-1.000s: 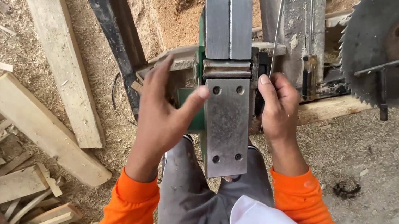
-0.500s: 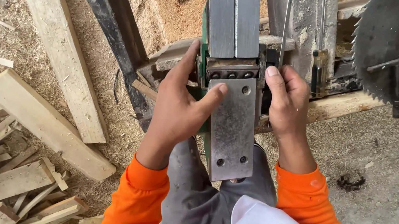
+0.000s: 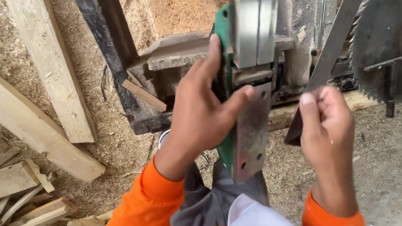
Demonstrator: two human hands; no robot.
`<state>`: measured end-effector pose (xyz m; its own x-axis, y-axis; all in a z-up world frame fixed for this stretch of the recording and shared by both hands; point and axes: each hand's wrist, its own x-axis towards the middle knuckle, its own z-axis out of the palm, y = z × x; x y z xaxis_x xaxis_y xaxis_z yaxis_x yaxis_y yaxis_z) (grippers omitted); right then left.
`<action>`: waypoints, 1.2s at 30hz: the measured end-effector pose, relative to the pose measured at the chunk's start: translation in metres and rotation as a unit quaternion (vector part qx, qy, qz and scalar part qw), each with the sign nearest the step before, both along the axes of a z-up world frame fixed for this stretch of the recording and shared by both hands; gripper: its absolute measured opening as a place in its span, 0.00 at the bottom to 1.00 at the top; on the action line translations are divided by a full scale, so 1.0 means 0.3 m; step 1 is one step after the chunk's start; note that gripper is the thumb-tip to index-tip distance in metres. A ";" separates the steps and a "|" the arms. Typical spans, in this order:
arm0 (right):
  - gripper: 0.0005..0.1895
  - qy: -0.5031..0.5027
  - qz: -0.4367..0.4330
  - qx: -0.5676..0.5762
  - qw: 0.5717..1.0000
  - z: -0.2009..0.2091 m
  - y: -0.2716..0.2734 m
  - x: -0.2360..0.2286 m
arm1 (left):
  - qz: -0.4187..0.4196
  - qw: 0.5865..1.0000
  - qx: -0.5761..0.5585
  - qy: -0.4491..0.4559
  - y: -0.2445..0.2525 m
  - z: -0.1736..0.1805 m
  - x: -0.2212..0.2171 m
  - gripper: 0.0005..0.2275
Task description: Adjusting and measuring a handheld power planer using a ruler and screwdriver in a workshop setting.
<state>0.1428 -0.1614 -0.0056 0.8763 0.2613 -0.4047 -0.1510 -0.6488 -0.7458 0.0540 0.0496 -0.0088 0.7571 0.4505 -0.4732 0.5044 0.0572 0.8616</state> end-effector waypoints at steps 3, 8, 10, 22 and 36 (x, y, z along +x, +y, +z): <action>0.05 0.036 0.069 -0.099 0.992 0.087 -0.023 -0.008 | -0.052 0.979 0.183 -0.074 -0.071 -0.001 -0.021 0.40; 0.05 0.115 0.086 -0.100 0.985 0.105 -0.068 -0.048 | -0.085 0.965 0.242 -0.064 -0.118 0.013 -0.014 0.39; 0.09 0.131 0.076 -0.077 0.985 0.091 -0.084 -0.072 | -0.092 0.962 0.252 -0.059 -0.125 0.017 -0.015 0.39; 0.38 -0.039 0.157 -0.046 0.986 -0.006 -0.125 -0.132 | -0.123 0.933 0.330 -0.071 -0.175 0.005 -0.024 0.35; 0.41 -0.039 0.191 0.001 0.981 -0.080 -0.178 -0.161 | -0.144 0.900 0.412 -0.015 -0.237 0.010 -0.003 0.30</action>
